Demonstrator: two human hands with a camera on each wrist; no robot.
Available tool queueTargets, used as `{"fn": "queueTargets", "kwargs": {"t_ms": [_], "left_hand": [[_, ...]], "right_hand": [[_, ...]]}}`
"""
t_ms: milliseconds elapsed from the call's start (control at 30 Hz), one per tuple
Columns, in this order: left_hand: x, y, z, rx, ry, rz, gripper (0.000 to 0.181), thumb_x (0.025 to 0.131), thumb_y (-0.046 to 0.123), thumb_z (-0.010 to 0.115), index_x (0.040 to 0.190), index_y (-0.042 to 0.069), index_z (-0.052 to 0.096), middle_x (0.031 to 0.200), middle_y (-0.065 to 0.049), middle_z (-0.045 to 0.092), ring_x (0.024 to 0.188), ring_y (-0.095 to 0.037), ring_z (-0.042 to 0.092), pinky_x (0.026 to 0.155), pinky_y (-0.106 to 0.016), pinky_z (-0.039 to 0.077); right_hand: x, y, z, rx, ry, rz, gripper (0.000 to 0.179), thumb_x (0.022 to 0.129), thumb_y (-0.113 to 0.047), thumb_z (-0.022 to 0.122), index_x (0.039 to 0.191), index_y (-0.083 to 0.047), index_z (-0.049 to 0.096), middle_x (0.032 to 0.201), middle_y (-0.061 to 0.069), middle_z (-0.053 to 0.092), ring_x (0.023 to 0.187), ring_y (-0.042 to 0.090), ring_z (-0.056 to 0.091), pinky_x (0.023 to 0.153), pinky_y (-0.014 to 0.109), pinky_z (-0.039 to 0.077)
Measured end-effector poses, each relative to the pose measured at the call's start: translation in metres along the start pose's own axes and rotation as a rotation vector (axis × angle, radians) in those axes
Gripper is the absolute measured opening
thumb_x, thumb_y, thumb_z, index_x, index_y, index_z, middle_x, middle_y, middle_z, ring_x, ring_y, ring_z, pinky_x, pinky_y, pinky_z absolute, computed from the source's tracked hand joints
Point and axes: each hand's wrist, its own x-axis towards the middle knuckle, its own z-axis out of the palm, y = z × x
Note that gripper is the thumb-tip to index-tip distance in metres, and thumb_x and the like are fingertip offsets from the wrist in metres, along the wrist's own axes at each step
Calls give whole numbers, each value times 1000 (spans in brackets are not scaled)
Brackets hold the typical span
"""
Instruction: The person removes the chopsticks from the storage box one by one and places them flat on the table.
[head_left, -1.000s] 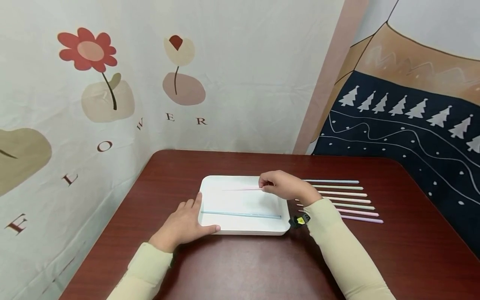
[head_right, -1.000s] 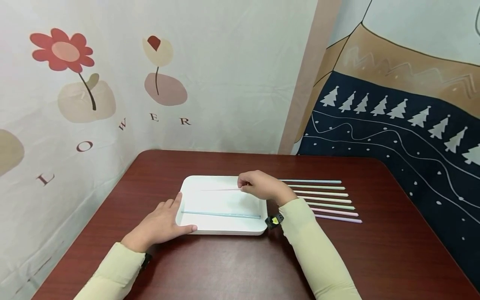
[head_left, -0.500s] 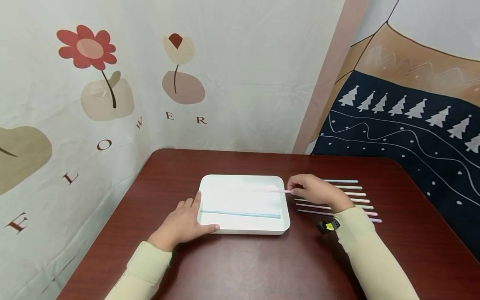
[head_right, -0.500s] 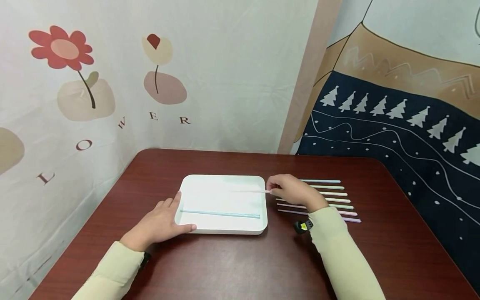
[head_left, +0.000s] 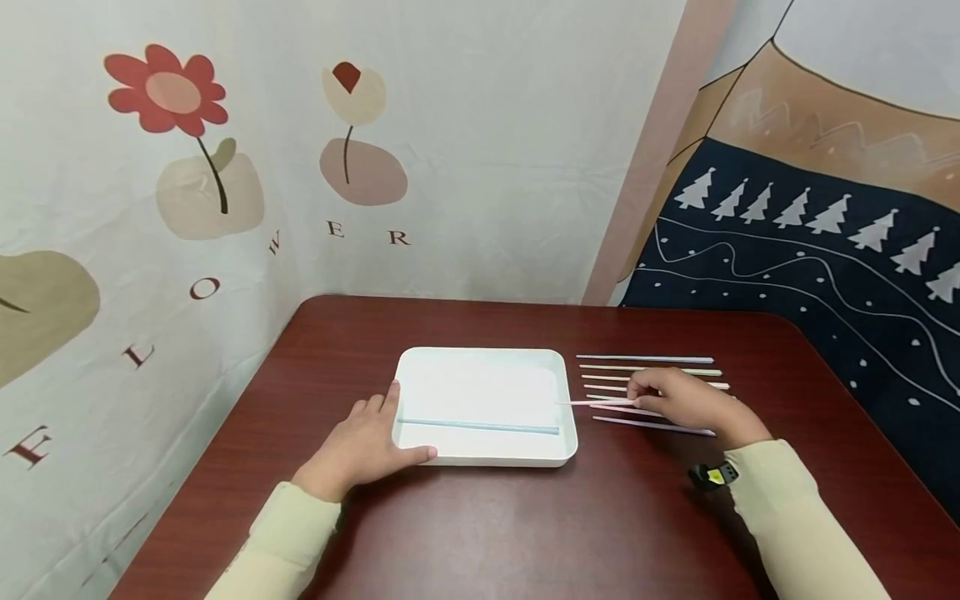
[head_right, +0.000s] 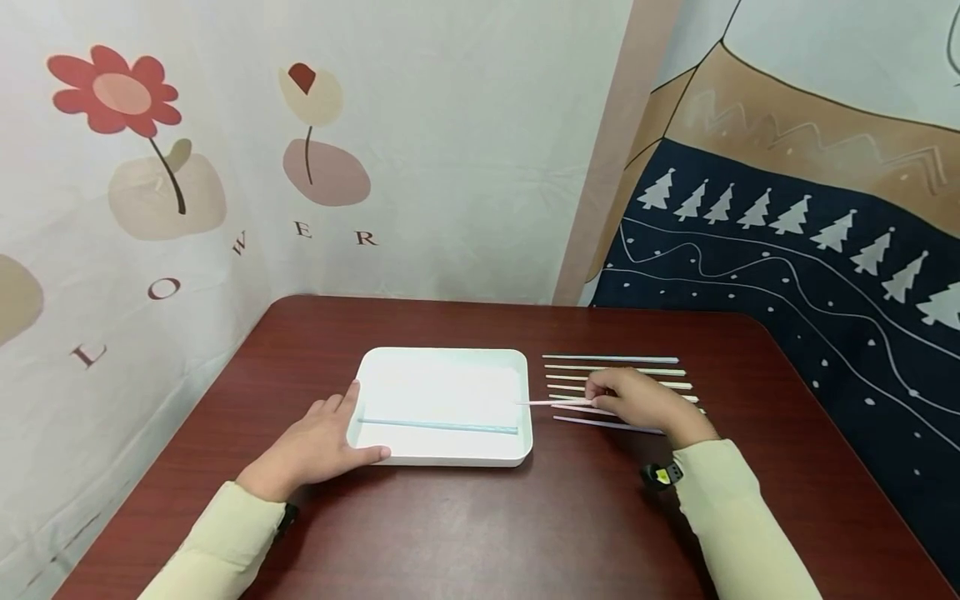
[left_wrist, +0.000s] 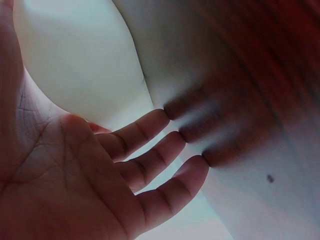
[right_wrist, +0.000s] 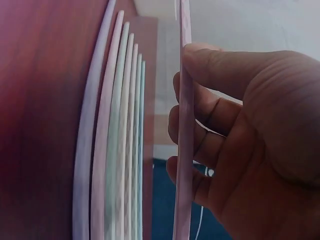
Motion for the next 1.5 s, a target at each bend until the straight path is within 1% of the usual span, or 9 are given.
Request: {"fn": "queueTargets", "kwargs": {"t_ms": [100, 333, 467, 700, 900, 1167, 1500], "left_hand": [[0, -1, -1, 1, -4, -5, 130, 74, 85, 56, 156, -6, 15, 142, -28, 44, 130, -48, 41, 99, -55, 42], [0, -1, -1, 0, -13, -9, 129, 74, 85, 56, 156, -6, 14, 143, -27, 44, 130, -48, 40, 99, -55, 41], [0, -1, -1, -3, -3, -3, 129, 74, 85, 56, 155, -6, 16, 142, -27, 45, 128, -47, 42, 98, -54, 42], [0, 1, -3, -6, -7, -1, 129, 74, 85, 57, 155, -8, 17, 142, -29, 44, 129, -50, 40, 99, -56, 41], [0, 2, -4, -3, -3, -2, 129, 74, 85, 56, 155, -7, 17, 140, -28, 46, 127, -48, 42, 97, -55, 43], [-1, 2, -4, -7, -13, -7, 130, 74, 86, 56, 155, -7, 16, 141, -27, 45, 128, -48, 41, 97, -55, 42], [1, 0, -1, -10, 1, 4, 130, 74, 86, 55, 155, -7, 17, 141, -28, 45, 129, -51, 41, 99, -56, 41]], "right_hand": [[-10, 2, -3, -3, -3, 19, 13, 96, -4, 63, 91, -15, 64, 77, -8, 52, 72, 10, 50, 66, 29, 42], [-32, 8, -6, -16, -2, 51, 12, 97, -7, 63, 91, -17, 64, 79, -9, 54, 75, 9, 51, 68, 28, 43], [-43, 14, -4, -13, 12, 67, 14, 96, -4, 63, 90, -18, 64, 78, -9, 54, 74, 8, 51, 68, 28, 43], [-57, 25, 3, -31, 20, 83, 16, 96, -6, 64, 90, -21, 63, 76, -11, 51, 72, 6, 49, 67, 27, 42], [-62, 29, 9, -5, 36, 76, 17, 94, -3, 65, 90, -20, 63, 81, -11, 54, 76, 6, 50, 68, 27, 43], [-61, 30, 14, -53, 29, 9, 19, 94, -3, 66, 89, -21, 63, 83, -13, 55, 77, 3, 50, 68, 28, 45], [-60, 29, 17, -98, 26, 28, 22, 92, 0, 66, 87, -21, 62, 82, -14, 54, 76, 3, 49, 67, 28, 44]]}}
